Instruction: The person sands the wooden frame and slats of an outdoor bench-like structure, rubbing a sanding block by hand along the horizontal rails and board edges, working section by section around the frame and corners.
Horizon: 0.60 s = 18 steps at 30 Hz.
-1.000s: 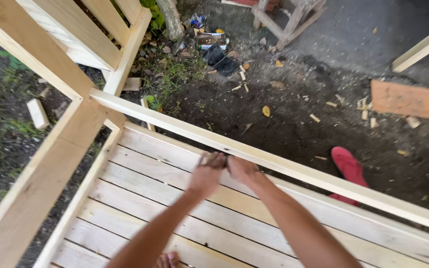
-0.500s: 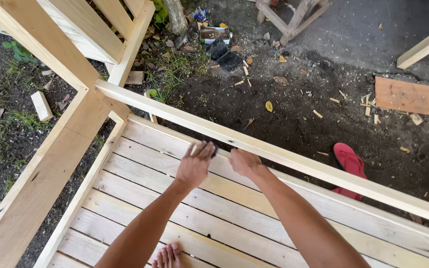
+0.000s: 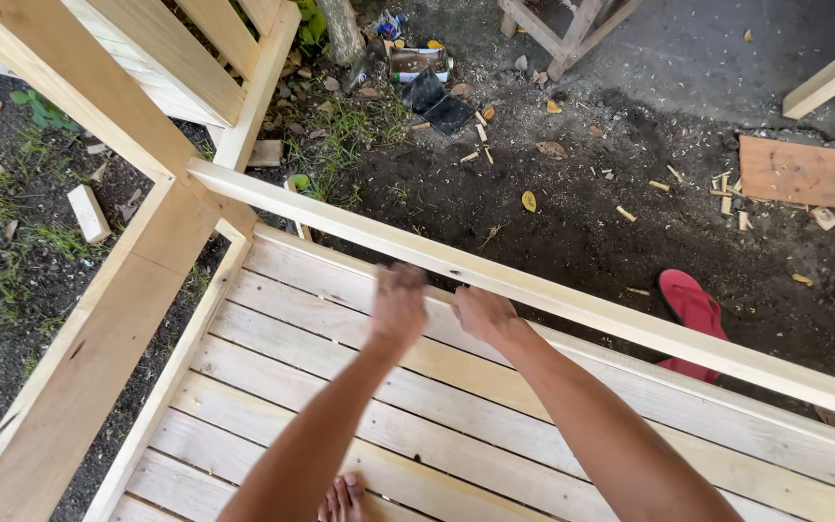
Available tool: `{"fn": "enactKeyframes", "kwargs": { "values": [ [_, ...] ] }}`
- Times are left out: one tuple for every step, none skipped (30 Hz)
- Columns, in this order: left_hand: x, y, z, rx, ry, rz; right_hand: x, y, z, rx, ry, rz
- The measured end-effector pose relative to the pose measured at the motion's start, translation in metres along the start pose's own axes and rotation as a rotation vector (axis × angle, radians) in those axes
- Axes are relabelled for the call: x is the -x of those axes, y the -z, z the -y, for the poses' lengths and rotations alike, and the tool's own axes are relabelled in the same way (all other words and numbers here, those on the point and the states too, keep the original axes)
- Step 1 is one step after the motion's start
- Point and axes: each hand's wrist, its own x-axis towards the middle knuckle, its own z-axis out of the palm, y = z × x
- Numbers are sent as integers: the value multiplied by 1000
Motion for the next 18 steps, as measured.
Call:
{"fn": "enactKeyframes", "kwargs": {
  "values": [
    [1, -2, -2, 31, -124, -67, -1, 0, -1, -7, 8, -3],
    [3, -3, -5, 66, -248, -137, -1, 0, -1, -10, 16, -6],
    [5, -3, -2, 104, -369, -208, -2, 0, -2, -18, 15, -14],
    [9, -3, -3, 131, -408, -231, -1, -1, -2, -29, 13, -18],
    [11, -1, 6, 157, -446, -255, -1, -1, -2, -41, 13, -22],
    [14, 1, 15, 181, -485, -286, -2, -2, -3, -26, 6, -13],
    [15, 2, 21, 149, -422, -320, -1, -3, -3, -11, -2, -2],
    [15, 4, 30, 120, -357, -342, -1, -3, -2, -2, -10, 19],
    [17, 4, 29, 91, -288, -359, 0, -4, -3, -29, -1, 24],
    [17, 5, 34, 159, -225, -262, 2, -6, -3, -55, 9, 22],
    [16, 4, 30, 223, -164, -175, -1, -4, -4, -78, 20, 12],
    [14, 2, 27, 284, -104, -89, -3, -4, -4, -76, 21, 38],
    [13, 1, 26, 288, -173, -89, -3, -5, -5, -71, 19, 63],
    [9, -1, 18, 298, -243, -91, -5, -4, -6, -63, 14, 89],
    [6, 1, 19, 309, -311, -90, -6, -5, -7, -66, 26, 47],
    [4, 1, 13, 378, -252, -55, -8, -6, -6, -72, 40, 10],
    [-2, 5, 16, 445, -195, -19, -9, -6, -6, -80, 53, -28],
    [-7, 9, 20, 512, -141, 14, -10, -6, -6, -76, 31, 17]
  ]
}}
